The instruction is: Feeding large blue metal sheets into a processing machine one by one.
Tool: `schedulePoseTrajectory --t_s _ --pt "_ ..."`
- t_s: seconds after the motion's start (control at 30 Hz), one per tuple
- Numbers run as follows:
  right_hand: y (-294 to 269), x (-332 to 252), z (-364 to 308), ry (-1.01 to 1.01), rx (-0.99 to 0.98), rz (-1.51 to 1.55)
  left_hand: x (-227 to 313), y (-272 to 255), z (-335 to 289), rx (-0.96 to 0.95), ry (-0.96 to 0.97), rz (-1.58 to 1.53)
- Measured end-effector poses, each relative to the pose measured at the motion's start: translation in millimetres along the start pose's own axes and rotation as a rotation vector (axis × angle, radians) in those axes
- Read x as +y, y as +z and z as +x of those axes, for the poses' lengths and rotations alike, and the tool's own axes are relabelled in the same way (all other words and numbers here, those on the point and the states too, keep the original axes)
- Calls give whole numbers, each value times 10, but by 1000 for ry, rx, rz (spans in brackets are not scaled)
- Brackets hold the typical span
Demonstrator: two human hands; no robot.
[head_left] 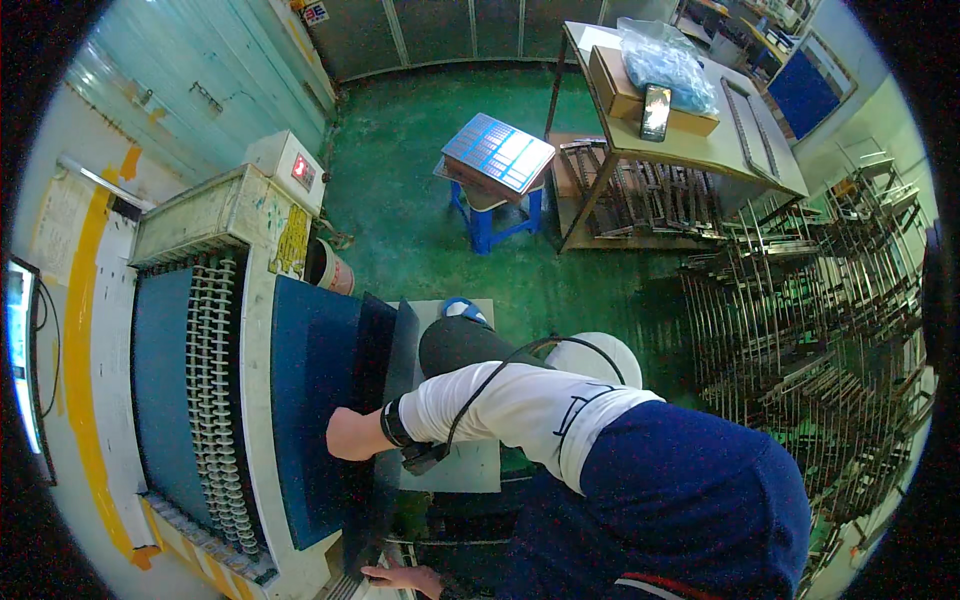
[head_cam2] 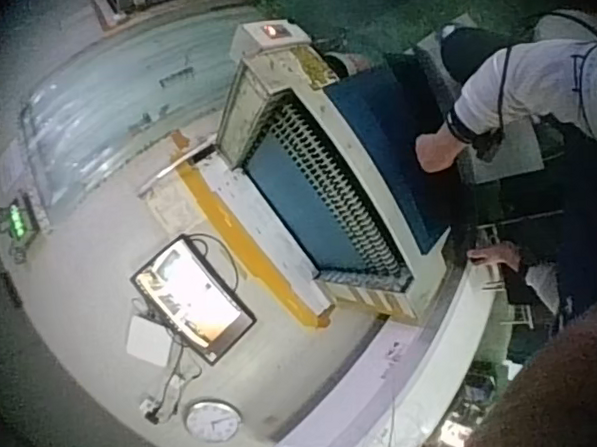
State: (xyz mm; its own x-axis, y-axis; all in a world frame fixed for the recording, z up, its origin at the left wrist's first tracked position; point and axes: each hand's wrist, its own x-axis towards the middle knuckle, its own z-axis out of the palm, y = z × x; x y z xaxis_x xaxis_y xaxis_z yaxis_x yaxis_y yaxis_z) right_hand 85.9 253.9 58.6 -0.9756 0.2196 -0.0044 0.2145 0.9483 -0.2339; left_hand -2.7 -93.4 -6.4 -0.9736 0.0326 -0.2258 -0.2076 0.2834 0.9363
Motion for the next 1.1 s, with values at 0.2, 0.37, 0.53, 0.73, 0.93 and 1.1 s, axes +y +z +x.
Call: schedulePoseTrajectory --t_s 0.2,0.37,0.53,0.73,0.93,1.1 --pt "-21 -12 23 -4 -17 11 19 -19 6 17 -24 18" --pt "-17 14 3 3 -11 -6 60 28 -22 13 -50 36" --pt "-90 -15 -8 -17 -35 -22 131 6 -31 22 -85 69" --pt "-102 5 -24 -19 -34 -15 122 13 -40 20 -114 45" --pt "-170 -26 -37 7 -123 19 72 -8 -15 10 -52 -25" --pt "-133 -20 -48 3 -99 7 117 42 -65 39 -17 -32"
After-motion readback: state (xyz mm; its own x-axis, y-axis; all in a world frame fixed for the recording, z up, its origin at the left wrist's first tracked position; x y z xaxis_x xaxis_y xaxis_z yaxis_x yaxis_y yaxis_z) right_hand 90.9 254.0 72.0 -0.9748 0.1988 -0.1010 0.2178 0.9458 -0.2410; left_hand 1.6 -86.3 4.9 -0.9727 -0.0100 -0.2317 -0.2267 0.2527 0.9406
